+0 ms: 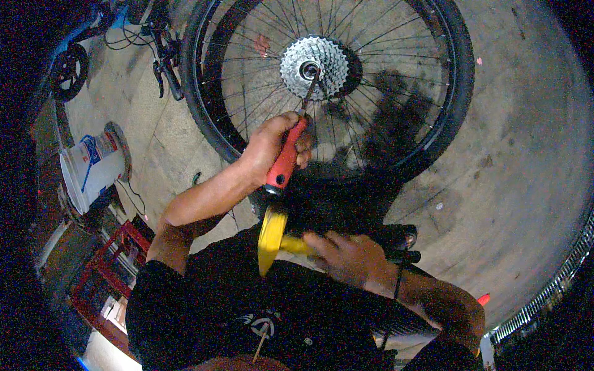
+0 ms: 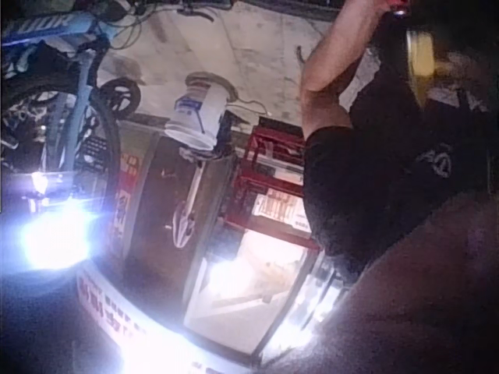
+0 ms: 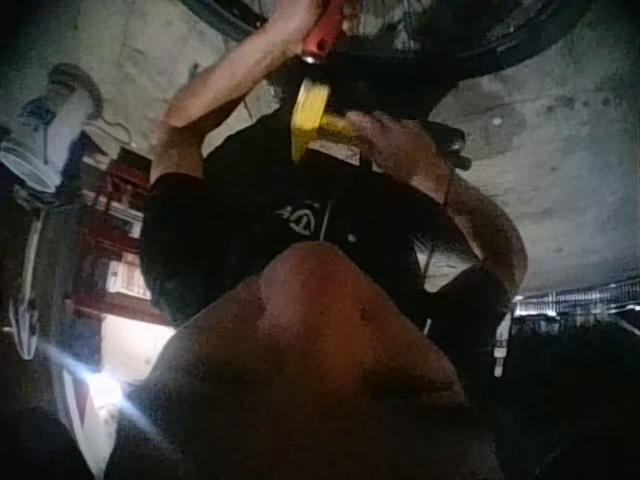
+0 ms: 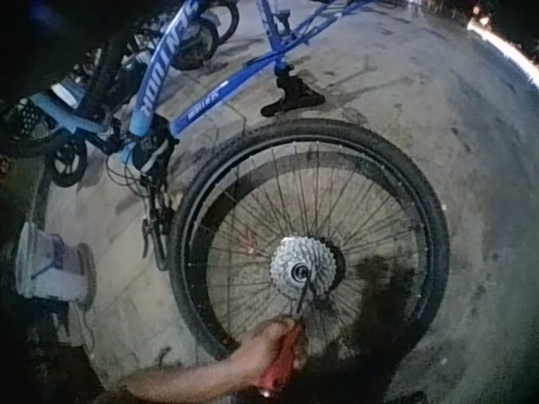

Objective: The person uses a red-handled tool and a yellow hammer to work on the hub of a bicycle wheel. They repeatedly tap the tool against the hub while holding the wheel steady.

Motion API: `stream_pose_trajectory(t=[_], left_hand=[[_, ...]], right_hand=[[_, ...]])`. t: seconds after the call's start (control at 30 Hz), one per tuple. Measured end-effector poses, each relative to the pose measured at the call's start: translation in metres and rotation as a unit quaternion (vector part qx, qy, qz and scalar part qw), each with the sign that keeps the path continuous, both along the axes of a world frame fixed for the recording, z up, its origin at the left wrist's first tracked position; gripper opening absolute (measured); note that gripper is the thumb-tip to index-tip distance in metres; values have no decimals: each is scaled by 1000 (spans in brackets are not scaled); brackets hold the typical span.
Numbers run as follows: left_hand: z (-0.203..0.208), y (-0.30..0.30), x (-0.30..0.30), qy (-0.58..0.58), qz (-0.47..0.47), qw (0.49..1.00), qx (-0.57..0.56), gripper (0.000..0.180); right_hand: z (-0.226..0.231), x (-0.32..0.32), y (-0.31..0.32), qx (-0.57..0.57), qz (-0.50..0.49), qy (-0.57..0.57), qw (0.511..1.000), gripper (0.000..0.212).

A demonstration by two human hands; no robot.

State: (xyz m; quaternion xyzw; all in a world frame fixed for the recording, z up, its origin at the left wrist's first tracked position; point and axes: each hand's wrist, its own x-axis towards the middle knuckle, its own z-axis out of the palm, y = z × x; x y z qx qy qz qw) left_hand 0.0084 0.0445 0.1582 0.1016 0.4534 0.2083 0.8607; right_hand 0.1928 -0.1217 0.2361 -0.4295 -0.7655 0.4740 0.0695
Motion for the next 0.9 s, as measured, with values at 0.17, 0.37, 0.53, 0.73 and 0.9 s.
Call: stream_pose_trajectory(t=[0.17,0.37,0.53,0.73,0.9], left_hand=[[3,0,4,1,3,1000,-14,23],[2,-2,5,5,5,1000,-12,26],[2,-5,7,10,15,1000,-7,27],[11,-6,17,34,34,999,-4,26],[5,-8,19,2,54,998,-25,26]], right_hand=[[5,2,10,-14,60,10,998,60],[-6,8,7,-33,-1,15,999,52],[-2,12,10,-36,14,11,999,56],[-7,22,14,-40,2,34,999,57],[-6,24,13,-39,46,23,998,57]])
